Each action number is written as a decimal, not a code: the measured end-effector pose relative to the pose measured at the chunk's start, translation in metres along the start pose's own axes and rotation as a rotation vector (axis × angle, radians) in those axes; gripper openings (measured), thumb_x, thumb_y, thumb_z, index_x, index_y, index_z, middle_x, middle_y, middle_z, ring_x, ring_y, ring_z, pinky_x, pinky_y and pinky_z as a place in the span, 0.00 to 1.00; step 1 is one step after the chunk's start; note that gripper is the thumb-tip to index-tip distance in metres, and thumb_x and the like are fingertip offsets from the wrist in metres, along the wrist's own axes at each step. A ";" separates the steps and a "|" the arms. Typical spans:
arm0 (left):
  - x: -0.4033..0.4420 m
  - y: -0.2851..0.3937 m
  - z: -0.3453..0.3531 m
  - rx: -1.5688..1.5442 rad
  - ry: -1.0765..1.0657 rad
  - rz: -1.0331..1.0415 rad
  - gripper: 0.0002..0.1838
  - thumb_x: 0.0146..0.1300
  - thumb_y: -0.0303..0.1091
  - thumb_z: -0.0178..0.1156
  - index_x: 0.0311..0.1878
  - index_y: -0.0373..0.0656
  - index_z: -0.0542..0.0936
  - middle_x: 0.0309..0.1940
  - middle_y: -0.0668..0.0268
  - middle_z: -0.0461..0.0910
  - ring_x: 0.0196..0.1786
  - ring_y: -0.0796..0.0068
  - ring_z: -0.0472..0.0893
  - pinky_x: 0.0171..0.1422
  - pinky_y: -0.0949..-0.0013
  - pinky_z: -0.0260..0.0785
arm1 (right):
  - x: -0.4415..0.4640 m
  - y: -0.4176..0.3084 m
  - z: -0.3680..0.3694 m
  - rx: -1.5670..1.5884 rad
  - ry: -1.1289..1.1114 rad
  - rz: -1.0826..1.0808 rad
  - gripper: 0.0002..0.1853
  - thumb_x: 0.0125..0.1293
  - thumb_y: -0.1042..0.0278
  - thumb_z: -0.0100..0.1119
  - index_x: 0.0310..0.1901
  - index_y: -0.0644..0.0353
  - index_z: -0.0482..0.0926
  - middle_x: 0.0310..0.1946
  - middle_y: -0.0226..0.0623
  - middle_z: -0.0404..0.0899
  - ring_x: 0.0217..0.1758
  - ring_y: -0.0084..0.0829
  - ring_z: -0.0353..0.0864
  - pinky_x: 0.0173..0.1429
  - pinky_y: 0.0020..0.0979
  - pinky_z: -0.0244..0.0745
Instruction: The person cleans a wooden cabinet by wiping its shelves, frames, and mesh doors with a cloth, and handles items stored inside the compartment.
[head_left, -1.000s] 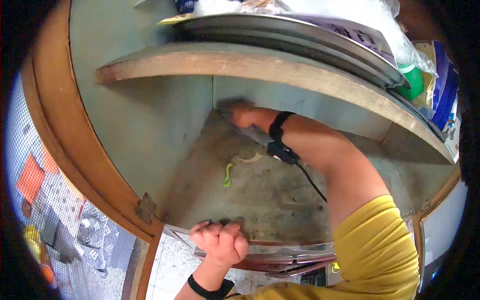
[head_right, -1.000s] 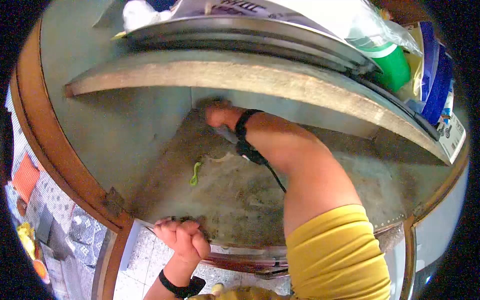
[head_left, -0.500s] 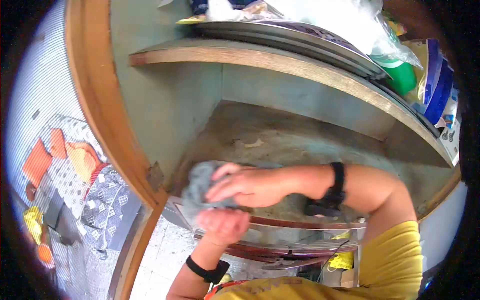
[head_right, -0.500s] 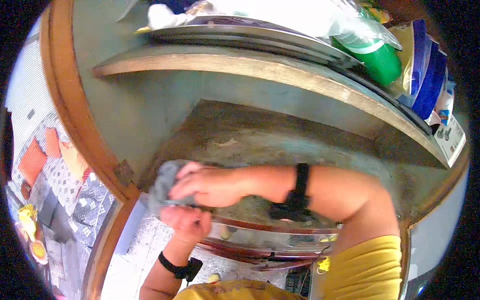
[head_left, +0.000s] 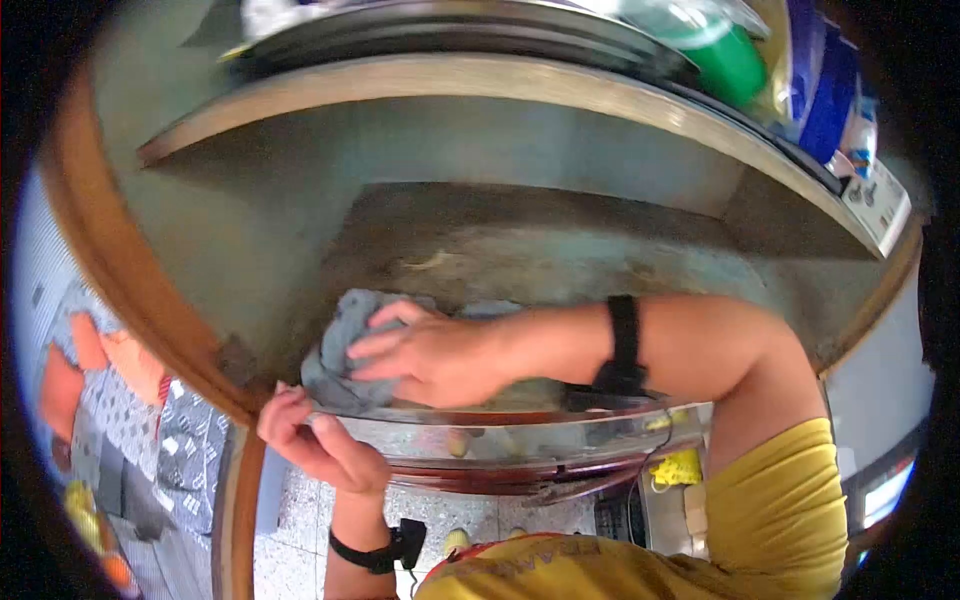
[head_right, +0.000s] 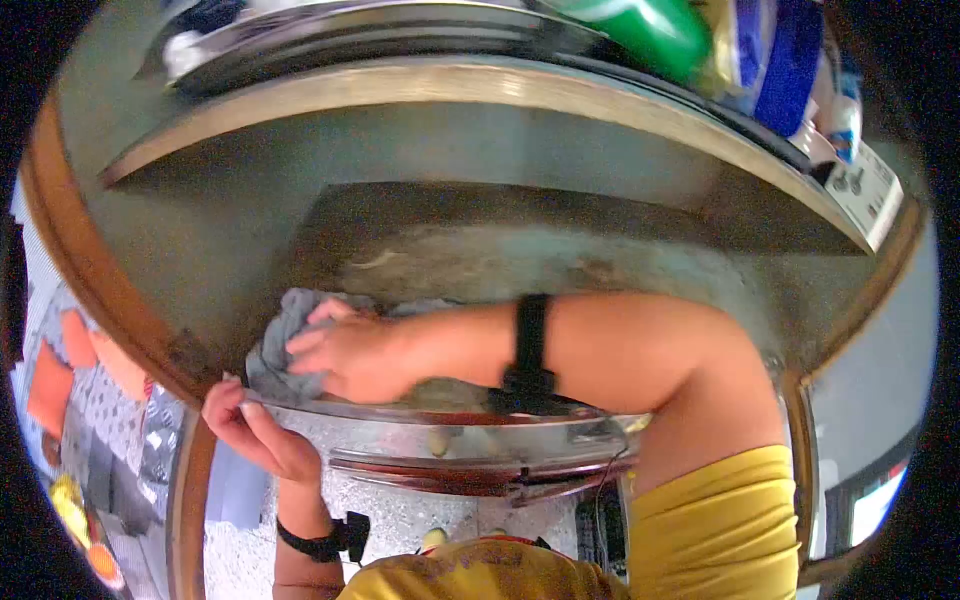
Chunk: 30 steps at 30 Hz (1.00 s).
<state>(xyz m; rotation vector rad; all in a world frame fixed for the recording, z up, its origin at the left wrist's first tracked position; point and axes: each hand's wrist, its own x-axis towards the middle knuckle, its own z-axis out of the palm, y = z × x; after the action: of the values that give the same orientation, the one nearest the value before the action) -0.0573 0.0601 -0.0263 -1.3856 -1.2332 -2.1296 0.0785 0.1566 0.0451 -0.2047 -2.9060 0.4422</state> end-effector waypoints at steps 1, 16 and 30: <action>0.001 0.001 0.002 0.025 -0.057 -0.037 0.07 0.58 0.30 0.48 0.39 0.38 0.66 0.40 0.57 0.66 0.47 0.62 0.66 0.63 0.51 0.55 | -0.026 -0.007 -0.009 -0.024 -0.010 0.034 0.23 0.56 0.72 0.51 0.56 0.56 0.72 0.62 0.42 0.65 0.66 0.48 0.55 0.69 0.44 0.50; -0.008 0.019 0.039 0.406 -0.498 0.272 0.09 0.50 0.30 0.46 0.31 0.42 0.75 0.29 0.63 0.74 0.34 0.60 0.71 0.45 0.60 0.57 | -0.371 0.000 -0.027 -0.846 0.073 1.003 0.20 0.53 0.63 0.55 0.49 0.55 0.73 0.48 0.43 0.73 0.54 0.42 0.69 0.54 0.41 0.64; -0.013 0.005 0.031 0.408 -0.510 0.334 0.15 0.58 0.41 0.44 0.30 0.38 0.73 0.28 0.58 0.71 0.36 0.54 0.69 0.45 0.57 0.57 | -0.411 0.030 -0.076 -0.549 -0.367 1.380 0.24 0.68 0.48 0.36 0.58 0.52 0.69 0.62 0.39 0.64 0.66 0.37 0.59 0.65 0.46 0.51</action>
<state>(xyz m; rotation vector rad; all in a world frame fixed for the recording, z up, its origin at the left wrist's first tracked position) -0.0293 0.0796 -0.0301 -1.8344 -1.3860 -1.2540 0.4972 0.1379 0.0367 -2.4017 -2.6053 -0.2320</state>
